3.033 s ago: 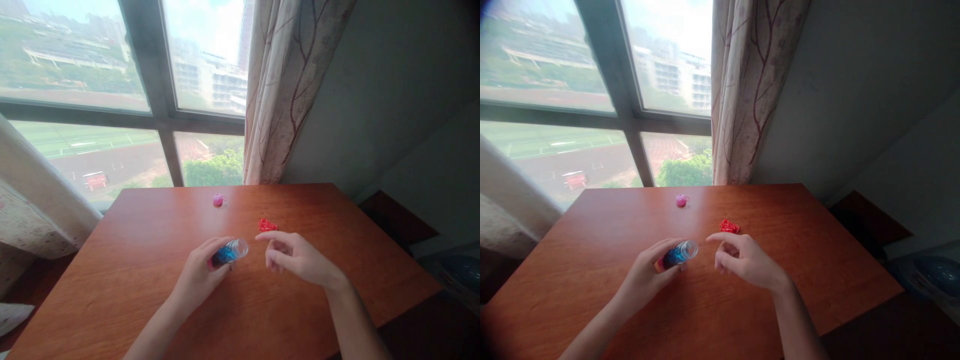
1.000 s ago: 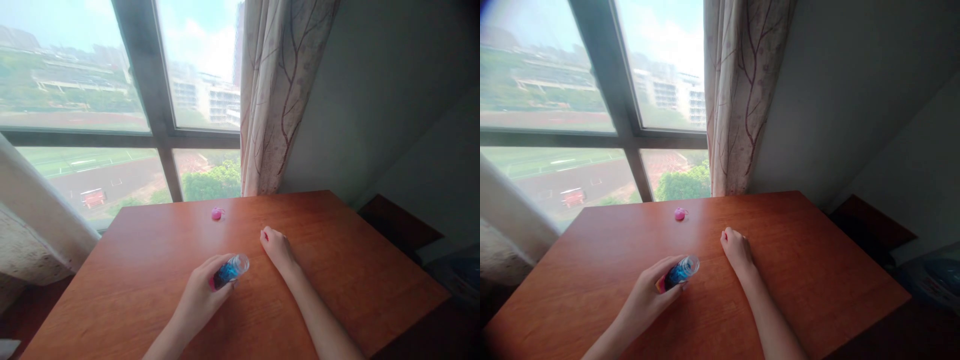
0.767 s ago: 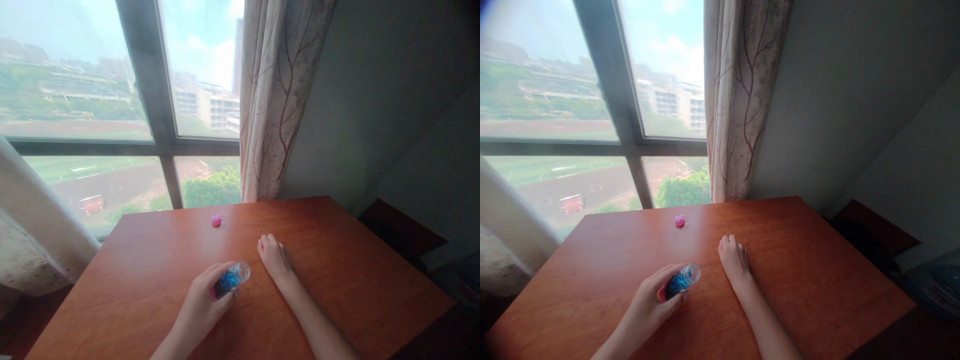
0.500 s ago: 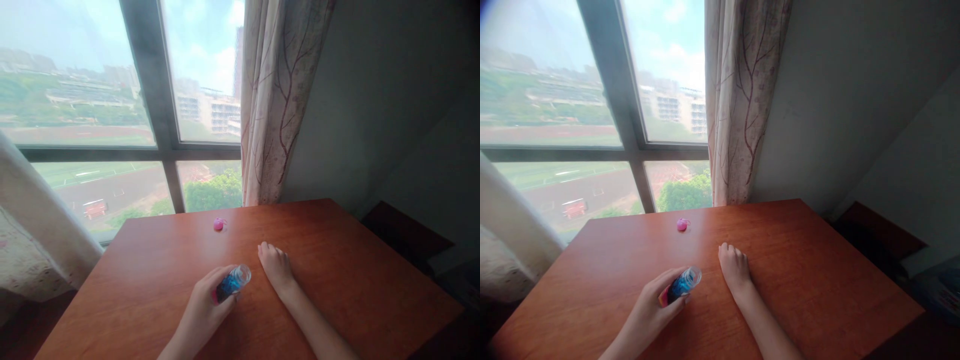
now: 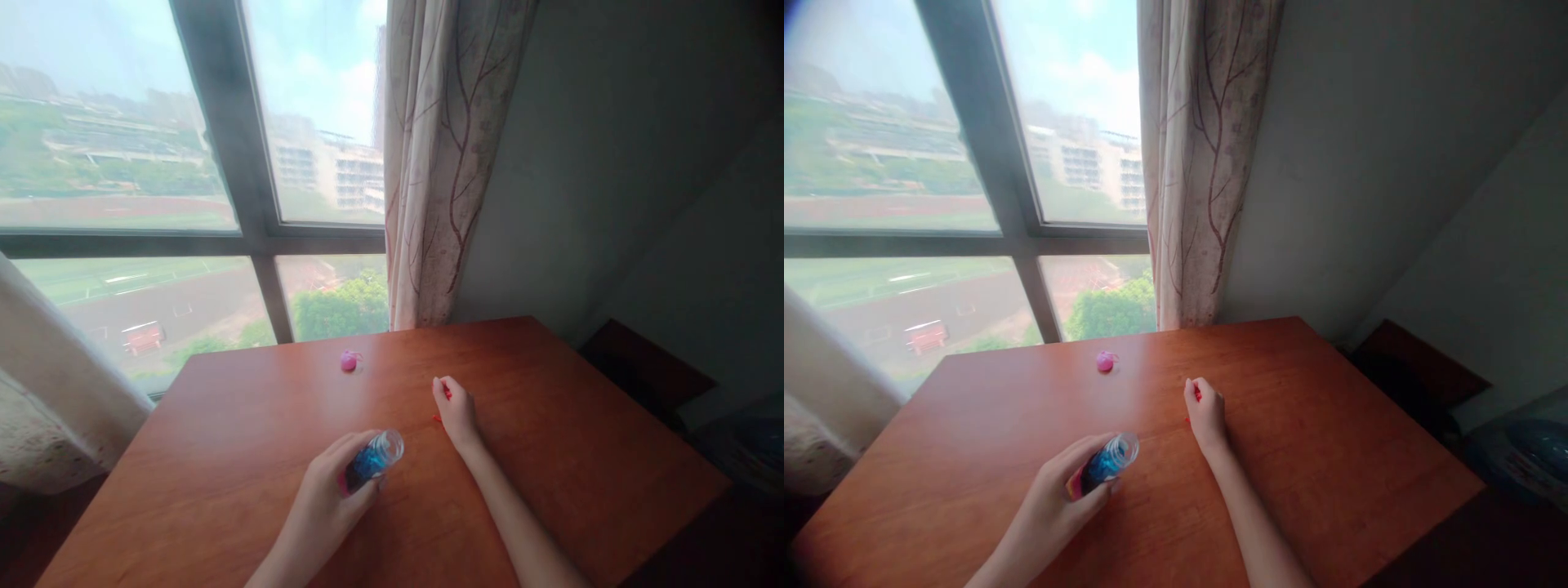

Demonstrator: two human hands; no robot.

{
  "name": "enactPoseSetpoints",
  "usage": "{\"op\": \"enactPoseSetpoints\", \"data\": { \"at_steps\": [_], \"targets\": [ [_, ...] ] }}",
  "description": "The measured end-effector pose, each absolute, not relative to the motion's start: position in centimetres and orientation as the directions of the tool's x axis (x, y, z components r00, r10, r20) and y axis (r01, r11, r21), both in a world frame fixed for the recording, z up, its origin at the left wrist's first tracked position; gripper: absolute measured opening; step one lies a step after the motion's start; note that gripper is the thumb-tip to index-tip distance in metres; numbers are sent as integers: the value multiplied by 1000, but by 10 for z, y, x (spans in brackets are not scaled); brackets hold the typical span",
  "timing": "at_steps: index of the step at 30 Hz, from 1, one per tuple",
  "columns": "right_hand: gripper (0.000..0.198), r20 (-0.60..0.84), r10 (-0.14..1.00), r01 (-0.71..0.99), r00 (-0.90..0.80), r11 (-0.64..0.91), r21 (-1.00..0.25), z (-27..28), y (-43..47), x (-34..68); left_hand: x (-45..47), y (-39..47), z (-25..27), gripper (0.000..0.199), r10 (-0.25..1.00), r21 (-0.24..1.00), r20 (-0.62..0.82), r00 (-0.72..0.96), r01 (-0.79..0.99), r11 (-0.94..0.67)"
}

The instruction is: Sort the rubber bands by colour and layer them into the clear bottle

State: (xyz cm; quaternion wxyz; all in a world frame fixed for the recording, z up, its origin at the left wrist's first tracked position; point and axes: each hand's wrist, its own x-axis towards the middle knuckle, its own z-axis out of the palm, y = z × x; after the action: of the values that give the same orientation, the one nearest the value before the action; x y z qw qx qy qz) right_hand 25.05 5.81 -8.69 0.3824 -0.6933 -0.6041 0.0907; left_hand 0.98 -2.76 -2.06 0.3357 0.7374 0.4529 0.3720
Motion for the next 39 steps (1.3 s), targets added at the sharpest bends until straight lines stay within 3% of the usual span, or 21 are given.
{"op": "enactPoseSetpoints", "data": {
  "at_steps": [10, 16, 21, 25, 30, 35, 39],
  "targets": [
    [37, 200, 921, 388, 334, 59, -920, -78, 57, 255, 7, -27, -23, 33, 925, 832, 218, 312, 436, -343],
    [42, 24, 961, -81, 277, 49, -995, -66, 54, 249, 8, -27, -24, 34, 924, 839, 213, 319, 424, -340],
    [39, -66, 996, -507, 61, -26, -862, -48, 46, 227, 14, -31, -17, 32, 922, 856, 200, 331, 399, -329],
    [35, -46, 996, -711, -80, -90, -698, -36, 37, 204, 19, -34, -14, 33, 916, 853, 190, 352, 403, -332],
    [33, -9, 988, -840, -154, -136, -524, -32, 29, 179, 20, -35, -16, 35, 917, 840, 176, 359, 430, -330],
    [26, 47, 971, -949, -234, -218, -227, -35, 25, 169, 20, -34, -18, 32, 923, 831, 164, 349, 455, -320],
    [23, 56, 966, -950, -254, -238, -205, -37, 23, 171, 21, -34, -16, 31, 922, 825, 153, 356, 467, -317]
  ]
}}
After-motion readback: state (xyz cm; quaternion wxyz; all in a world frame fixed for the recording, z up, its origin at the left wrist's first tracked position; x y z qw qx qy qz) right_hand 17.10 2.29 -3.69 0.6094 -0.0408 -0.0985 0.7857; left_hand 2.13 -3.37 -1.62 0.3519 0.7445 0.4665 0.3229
